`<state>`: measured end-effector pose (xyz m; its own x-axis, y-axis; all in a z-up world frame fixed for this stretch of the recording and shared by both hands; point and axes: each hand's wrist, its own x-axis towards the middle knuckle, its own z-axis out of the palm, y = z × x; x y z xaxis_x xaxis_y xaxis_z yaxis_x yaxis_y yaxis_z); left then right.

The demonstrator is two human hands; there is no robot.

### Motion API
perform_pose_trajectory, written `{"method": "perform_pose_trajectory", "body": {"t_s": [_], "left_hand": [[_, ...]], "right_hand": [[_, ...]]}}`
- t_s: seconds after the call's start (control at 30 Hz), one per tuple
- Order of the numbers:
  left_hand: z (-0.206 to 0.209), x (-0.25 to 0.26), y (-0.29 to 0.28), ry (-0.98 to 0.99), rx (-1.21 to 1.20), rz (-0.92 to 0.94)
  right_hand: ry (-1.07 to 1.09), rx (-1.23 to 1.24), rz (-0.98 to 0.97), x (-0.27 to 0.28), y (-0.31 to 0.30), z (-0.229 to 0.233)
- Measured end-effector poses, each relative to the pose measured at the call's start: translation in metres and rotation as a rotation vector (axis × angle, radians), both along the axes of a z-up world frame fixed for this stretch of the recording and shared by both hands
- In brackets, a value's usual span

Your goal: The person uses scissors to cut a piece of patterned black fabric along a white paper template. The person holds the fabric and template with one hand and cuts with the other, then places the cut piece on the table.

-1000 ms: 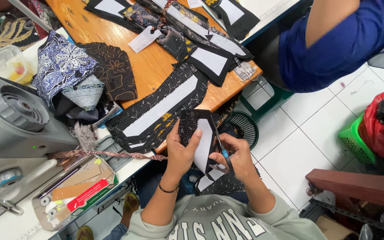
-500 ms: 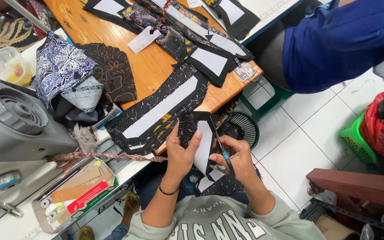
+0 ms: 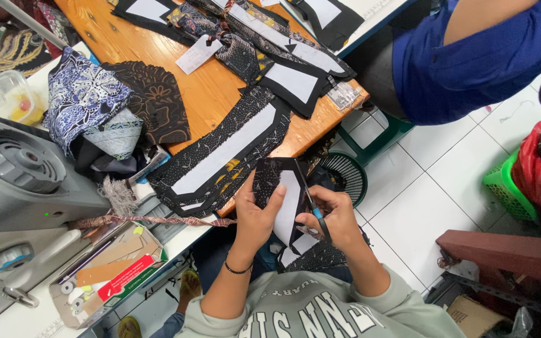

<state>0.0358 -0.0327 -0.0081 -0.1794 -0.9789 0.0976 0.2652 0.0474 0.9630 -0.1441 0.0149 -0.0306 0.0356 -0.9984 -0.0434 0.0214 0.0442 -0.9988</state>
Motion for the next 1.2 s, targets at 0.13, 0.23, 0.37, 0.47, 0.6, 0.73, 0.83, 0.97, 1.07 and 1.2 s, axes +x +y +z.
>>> {"method": "perform_pose_trajectory", "body": {"t_s": [0.13,0.23,0.37,0.47,0.6,0.73,0.83,0.97,1.07,1.2], "left_hand": [[0.0002,-0.0041,0.0012,0.012,0.029,0.014],[0.0004,-0.0007,-0.0001,0.002,-0.008,0.046],[-0.0001,0.0026,-0.0011,-0.005,0.026,0.047],[-0.0008,0.0013,-0.0007,-0.003,0.019,0.048],[-0.0012,0.0010,0.0005,-0.018,-0.009,0.037],[-0.0011,0.0004,0.0011,-0.053,-0.023,0.053],[-0.0003,0.0001,0.0013,-0.050,0.010,0.060],[0.0011,0.0005,0.0017,-0.055,-0.006,0.061],[0.0020,0.0010,0.0024,-0.049,-0.002,0.054],[0.0024,0.0003,0.0029,-0.024,-0.004,0.052]], "right_hand": [[0.016,-0.034,0.018,-0.0005,-0.0013,0.0022],[0.067,-0.042,0.037,-0.0002,0.0008,0.0039],[0.074,-0.035,0.051,-0.0003,0.0035,0.0051],[0.104,-0.099,0.044,-0.0006,0.0039,0.0046],[0.096,-0.069,0.036,-0.0004,0.0031,0.0042],[0.111,-0.051,0.022,0.0002,0.0034,0.0039],[0.108,-0.048,0.017,0.0011,0.0025,0.0034],[0.141,-0.102,0.008,0.0020,0.0023,0.0029],[0.095,-0.103,-0.002,0.0029,0.0042,0.0034],[0.022,-0.044,-0.013,0.0033,0.0063,0.0042]]}}
